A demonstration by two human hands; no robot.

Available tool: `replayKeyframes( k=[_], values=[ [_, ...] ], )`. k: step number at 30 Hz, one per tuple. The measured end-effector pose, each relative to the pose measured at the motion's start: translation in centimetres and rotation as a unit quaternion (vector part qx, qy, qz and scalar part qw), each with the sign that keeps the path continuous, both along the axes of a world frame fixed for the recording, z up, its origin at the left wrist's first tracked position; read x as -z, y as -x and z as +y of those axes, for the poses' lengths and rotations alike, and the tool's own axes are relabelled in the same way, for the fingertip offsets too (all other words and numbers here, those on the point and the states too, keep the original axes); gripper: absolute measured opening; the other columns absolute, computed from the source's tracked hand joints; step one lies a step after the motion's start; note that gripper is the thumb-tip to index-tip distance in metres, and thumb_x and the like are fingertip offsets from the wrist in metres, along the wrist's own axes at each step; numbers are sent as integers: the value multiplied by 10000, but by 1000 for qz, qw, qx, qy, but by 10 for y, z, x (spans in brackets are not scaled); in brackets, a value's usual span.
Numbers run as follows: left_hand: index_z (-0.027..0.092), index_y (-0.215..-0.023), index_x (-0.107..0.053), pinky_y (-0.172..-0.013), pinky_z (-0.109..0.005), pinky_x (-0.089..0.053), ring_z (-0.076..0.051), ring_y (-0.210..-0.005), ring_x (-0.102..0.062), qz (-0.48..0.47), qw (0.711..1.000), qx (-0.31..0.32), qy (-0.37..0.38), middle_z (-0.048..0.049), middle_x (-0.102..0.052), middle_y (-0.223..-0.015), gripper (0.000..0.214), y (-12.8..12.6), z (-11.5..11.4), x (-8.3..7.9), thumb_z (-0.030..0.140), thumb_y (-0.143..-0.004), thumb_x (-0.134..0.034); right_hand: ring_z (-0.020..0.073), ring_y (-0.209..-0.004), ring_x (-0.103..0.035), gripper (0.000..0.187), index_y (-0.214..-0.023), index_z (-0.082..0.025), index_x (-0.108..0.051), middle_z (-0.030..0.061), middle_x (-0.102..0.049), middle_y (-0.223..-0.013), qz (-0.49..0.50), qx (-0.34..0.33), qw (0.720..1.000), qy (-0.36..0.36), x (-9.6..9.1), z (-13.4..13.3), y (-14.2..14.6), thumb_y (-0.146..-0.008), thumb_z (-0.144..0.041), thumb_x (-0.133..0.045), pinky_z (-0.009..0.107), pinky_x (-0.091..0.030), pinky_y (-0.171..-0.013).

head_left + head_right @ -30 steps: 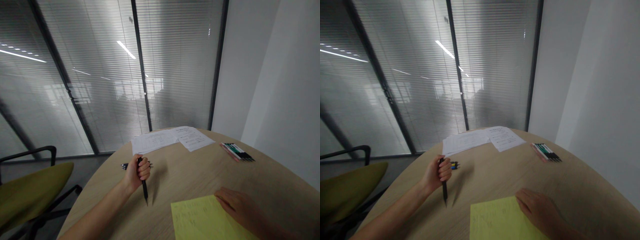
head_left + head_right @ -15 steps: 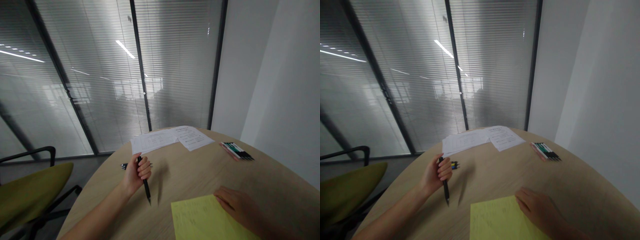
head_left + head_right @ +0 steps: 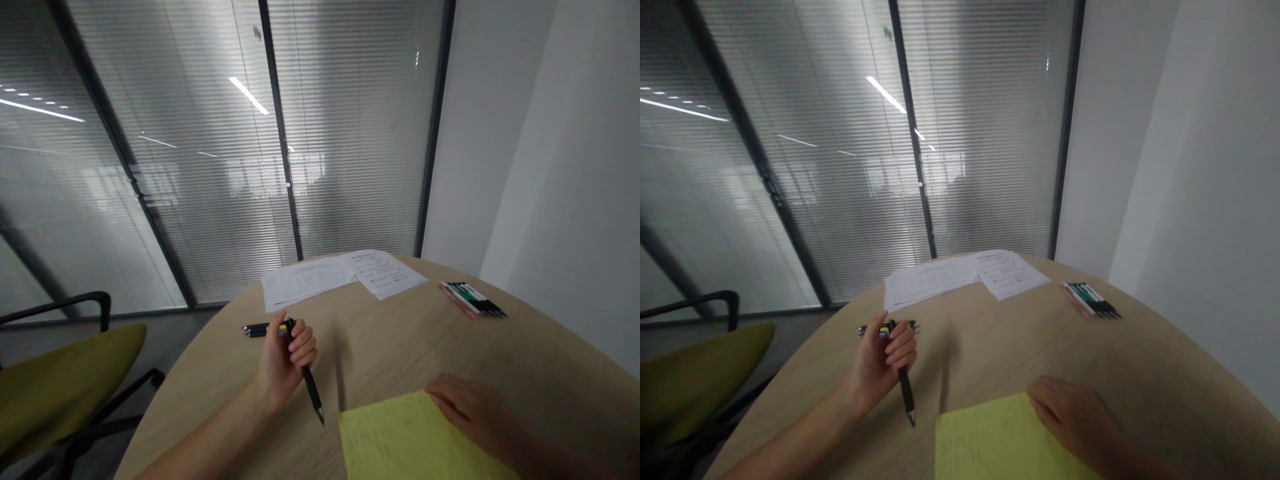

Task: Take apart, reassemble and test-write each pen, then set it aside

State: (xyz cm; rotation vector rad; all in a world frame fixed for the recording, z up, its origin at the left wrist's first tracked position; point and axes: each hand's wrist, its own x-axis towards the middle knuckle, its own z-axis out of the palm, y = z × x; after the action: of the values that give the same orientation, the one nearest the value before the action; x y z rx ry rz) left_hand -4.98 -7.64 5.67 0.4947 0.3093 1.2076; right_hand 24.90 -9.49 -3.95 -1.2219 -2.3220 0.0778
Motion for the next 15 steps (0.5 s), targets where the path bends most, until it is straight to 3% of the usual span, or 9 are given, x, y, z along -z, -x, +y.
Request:
replayKeyframes(
  k=[4,7,12,15],
  values=[
    [149,-563,-430,-401,-159,-321,-64,-396,-376,27,1000,5,12,45,-367,-480,291,-17,-15,-3,354,-764,-479,124,-639,-559,279,-799,-226,-617,25,-625,-714,11,-33,997,63,-8,-3,6,-842,-295,-350,209,-407,-607],
    [149,-618,-467,-549,-218,-393,-113,-525,-483,47,998,35,10,-1,-485,-570,242,-28,-28,-4,355,-729,-530,124,-636,-552,260,-834,-228,-626,19,-631,-709,33,-70,988,133,-24,-13,19,-822,-318,-383,201,-392,-611],
    [147,-684,-503,-716,-280,-372,-181,-725,-559,72,993,89,-31,-63,-596,-721,239,-40,-46,-2,376,-706,-566,118,-581,-501,266,-918,-210,-624,1,-599,-662,73,-129,948,282,-62,-35,53,-778,-331,-433,191,-361,-537],
    [157,-739,-519,-762,-303,-347,-204,-841,-558,94,986,115,-75,-96,-629,-857,233,-45,-57,-1,384,-719,-568,85,-499,-406,199,-762,-161,-611,-35,-469,-551,93,-154,914,365,-73,-40,73,-740,-302,-472,171,-279,-433]
  ],
)
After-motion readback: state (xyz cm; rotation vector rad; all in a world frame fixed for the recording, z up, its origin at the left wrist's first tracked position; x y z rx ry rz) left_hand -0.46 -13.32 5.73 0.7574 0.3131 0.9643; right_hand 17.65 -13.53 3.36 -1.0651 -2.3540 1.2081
